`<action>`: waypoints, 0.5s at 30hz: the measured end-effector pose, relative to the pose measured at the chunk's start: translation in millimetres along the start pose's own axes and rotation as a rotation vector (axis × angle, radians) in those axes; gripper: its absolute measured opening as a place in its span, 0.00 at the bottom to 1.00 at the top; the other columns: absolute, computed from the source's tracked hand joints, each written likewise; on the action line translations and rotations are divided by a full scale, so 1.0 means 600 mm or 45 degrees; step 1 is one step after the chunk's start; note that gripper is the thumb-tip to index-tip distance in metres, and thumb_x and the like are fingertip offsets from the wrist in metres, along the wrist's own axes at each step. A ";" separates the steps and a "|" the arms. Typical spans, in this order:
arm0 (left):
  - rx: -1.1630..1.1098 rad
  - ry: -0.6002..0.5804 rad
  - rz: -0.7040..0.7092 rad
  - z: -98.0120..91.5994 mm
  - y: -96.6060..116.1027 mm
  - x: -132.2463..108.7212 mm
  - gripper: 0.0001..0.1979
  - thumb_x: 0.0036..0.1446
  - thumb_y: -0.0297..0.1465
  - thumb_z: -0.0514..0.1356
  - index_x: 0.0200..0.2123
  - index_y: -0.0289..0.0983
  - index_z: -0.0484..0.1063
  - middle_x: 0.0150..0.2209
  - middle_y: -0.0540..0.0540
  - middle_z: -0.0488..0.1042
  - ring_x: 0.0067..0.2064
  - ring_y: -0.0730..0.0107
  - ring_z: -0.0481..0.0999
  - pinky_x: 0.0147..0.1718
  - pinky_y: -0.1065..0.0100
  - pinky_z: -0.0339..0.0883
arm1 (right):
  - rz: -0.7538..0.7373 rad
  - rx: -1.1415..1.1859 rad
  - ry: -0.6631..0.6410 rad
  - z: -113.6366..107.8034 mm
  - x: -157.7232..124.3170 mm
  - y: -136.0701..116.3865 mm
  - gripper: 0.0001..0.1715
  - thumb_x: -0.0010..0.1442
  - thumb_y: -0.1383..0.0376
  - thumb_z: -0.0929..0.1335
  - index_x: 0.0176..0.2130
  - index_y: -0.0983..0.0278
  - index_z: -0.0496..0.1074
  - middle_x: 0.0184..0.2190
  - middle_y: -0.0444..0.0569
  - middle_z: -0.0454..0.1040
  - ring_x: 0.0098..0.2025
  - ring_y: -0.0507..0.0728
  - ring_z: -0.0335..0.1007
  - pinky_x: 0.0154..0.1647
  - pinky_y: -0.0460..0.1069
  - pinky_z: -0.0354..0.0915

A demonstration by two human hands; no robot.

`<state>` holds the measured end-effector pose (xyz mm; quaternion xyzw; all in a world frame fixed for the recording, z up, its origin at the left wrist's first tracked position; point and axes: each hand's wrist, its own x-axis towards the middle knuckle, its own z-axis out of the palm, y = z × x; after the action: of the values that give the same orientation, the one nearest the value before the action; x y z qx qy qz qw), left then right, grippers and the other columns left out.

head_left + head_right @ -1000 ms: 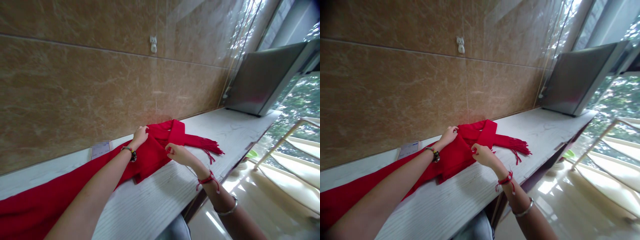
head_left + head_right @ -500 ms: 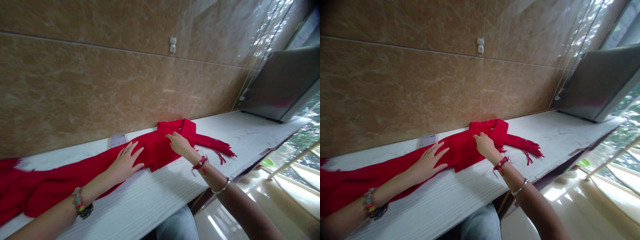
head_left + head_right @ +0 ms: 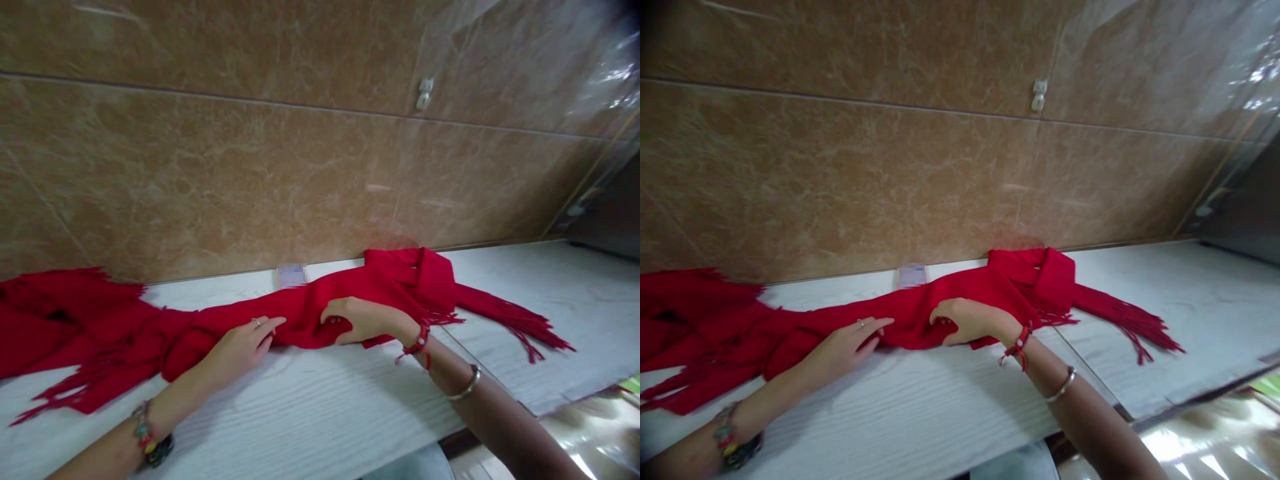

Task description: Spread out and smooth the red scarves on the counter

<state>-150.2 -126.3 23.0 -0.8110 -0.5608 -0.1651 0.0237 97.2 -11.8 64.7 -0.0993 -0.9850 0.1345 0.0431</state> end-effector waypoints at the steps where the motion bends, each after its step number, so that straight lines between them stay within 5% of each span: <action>1: -0.051 0.052 -0.025 0.002 -0.008 0.004 0.18 0.59 0.30 0.45 0.51 0.37 0.62 0.47 0.44 0.70 0.46 0.66 0.70 0.45 0.65 0.65 | 0.009 -0.012 0.019 0.004 -0.005 0.000 0.23 0.49 0.67 0.68 0.46 0.66 0.67 0.42 0.51 0.70 0.42 0.55 0.66 0.42 0.47 0.62; 7: -0.101 0.214 -0.036 0.016 -0.025 0.010 0.14 0.60 0.32 0.45 0.45 0.36 0.64 0.41 0.45 0.72 0.42 0.68 0.72 0.42 0.65 0.66 | 0.125 -0.167 0.129 0.016 -0.014 -0.001 0.18 0.54 0.74 0.61 0.45 0.66 0.66 0.39 0.52 0.70 0.40 0.55 0.67 0.40 0.49 0.62; 15: 0.424 0.379 0.223 0.001 -0.026 -0.001 0.12 0.59 0.24 0.46 0.37 0.34 0.68 0.37 0.44 0.72 0.38 0.67 0.72 0.39 0.67 0.68 | 0.224 0.043 0.231 0.018 -0.012 0.016 0.15 0.56 0.75 0.61 0.43 0.65 0.66 0.39 0.50 0.73 0.38 0.52 0.69 0.37 0.44 0.63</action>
<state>-164.7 -120.8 19.7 -0.8082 -0.4982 -0.1852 0.2537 104.9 -7.1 51.1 -0.1964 -0.9621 0.1446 0.1218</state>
